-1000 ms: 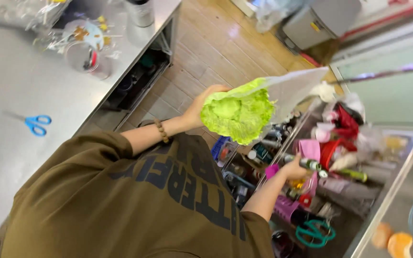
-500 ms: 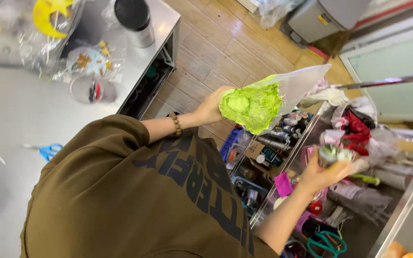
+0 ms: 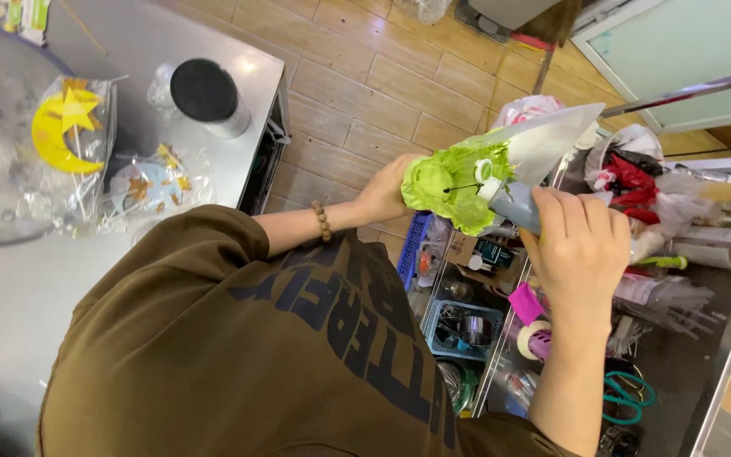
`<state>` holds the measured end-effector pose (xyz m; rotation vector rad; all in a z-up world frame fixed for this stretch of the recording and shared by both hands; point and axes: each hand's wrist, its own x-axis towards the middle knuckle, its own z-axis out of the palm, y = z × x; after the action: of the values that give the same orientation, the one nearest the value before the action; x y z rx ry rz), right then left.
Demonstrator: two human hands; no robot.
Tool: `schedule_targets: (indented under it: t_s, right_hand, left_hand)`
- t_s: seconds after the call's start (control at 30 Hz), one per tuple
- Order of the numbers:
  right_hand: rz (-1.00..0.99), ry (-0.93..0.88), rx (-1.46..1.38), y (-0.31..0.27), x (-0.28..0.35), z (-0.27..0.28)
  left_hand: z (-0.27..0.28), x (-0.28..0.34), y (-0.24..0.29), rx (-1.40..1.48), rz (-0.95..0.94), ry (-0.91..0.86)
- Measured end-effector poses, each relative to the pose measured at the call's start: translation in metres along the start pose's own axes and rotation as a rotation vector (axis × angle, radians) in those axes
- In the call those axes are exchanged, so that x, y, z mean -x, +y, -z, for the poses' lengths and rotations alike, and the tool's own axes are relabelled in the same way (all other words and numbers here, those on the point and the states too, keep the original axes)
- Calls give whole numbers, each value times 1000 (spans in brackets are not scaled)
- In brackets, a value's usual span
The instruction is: Filling a piping bag with green frosting, adding color accents, and squeezing the bag to prepare for decorating.
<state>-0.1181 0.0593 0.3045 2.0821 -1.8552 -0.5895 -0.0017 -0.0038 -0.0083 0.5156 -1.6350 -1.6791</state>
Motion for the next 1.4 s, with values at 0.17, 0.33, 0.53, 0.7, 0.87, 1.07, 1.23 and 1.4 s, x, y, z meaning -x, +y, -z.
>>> schedule_targets:
  t_s: [0.17, 0.33, 0.53, 0.7, 0.87, 1.07, 1.23, 1.4]
  right_hand:
    - [-31, 37, 49, -3, -11, 10]
    - [-15, 99, 57, -5, -7, 8]
    - [-86, 62, 110, 0, 15, 15]
    - [-123, 147, 176, -6, -1, 33]
    - [-156, 158, 119, -7, 9, 31]
    - [-205, 161, 106, -6, 29, 30]
    - [-200, 166, 142, -7, 47, 28]
    - [-325, 239, -123, -18, 44, 29]
  left_hand:
    - [2, -6, -9, 25, -94, 0]
    - [7, -17, -6, 61, -72, -54]
    - [7, -28, -7, 63, -82, -94]
    - [-1, -25, -9, 65, -95, -145]
    - [-6, -18, -11, 94, -99, -189]
    - [-6, -7, -5, 105, -32, -205]
    - [-9, -1, -9, 82, -75, -223]
    - [-10, 4, -7, 88, -48, -240]
